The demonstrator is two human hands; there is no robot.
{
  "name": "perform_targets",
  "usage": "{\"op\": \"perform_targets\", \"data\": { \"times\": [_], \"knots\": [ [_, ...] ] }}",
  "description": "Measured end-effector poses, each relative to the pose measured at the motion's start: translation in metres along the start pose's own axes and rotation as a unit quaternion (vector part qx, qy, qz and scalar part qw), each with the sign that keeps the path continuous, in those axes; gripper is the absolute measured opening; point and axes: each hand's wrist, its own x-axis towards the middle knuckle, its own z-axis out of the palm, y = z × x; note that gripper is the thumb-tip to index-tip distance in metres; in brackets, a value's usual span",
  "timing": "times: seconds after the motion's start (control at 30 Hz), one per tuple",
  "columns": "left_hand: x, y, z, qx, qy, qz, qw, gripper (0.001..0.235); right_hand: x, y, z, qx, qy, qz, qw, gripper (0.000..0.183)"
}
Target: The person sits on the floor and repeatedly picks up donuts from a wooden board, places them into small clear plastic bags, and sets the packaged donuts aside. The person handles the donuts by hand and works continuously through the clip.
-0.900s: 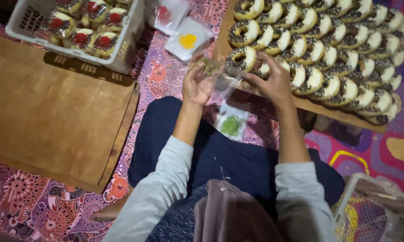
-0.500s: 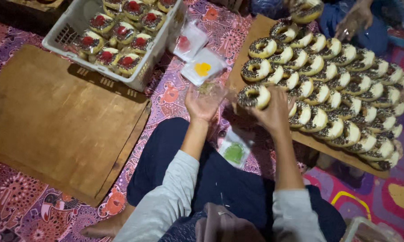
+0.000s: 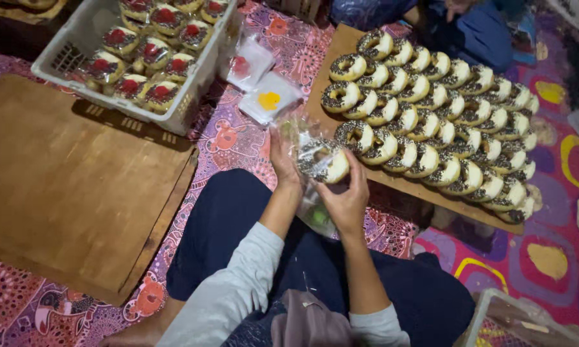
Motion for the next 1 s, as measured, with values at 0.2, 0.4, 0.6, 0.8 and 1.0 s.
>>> {"op": "perform_targets", "data": {
  "times": [0.2,0.4,0.6,0.8,1.0],
  "knots": [
    [-0.027,-0.012,0.003,-0.019,-0.006,-0.083,0.996,0.082,-0.012,0.004,0.010,-0.048,0.031,-0.011,0.998,0.081],
    [-0.049,-0.007,-0.005,-0.068,0.064,-0.237,0.967,0.084,-0.004,0.025,0.012,-0.109,0.019,-0.056,0.992,0.079],
    [-0.119,0.015,0.029,0.747,0.004,0.343,0.569,0.080,-0.015,0.043,0.016,-0.157,0.007,-0.063,0.985,0.079],
    [-0.128,0.036,0.028,0.793,-0.156,0.196,0.555,0.016,-0.027,0.049,0.040,-0.171,-0.034,-0.084,0.981,0.063],
    [-0.132,0.118,0.038,0.775,-0.298,0.289,0.475,0.066,-0.028,0.029,0.044,0.220,-0.254,0.143,0.931,0.058]
  ]
}}
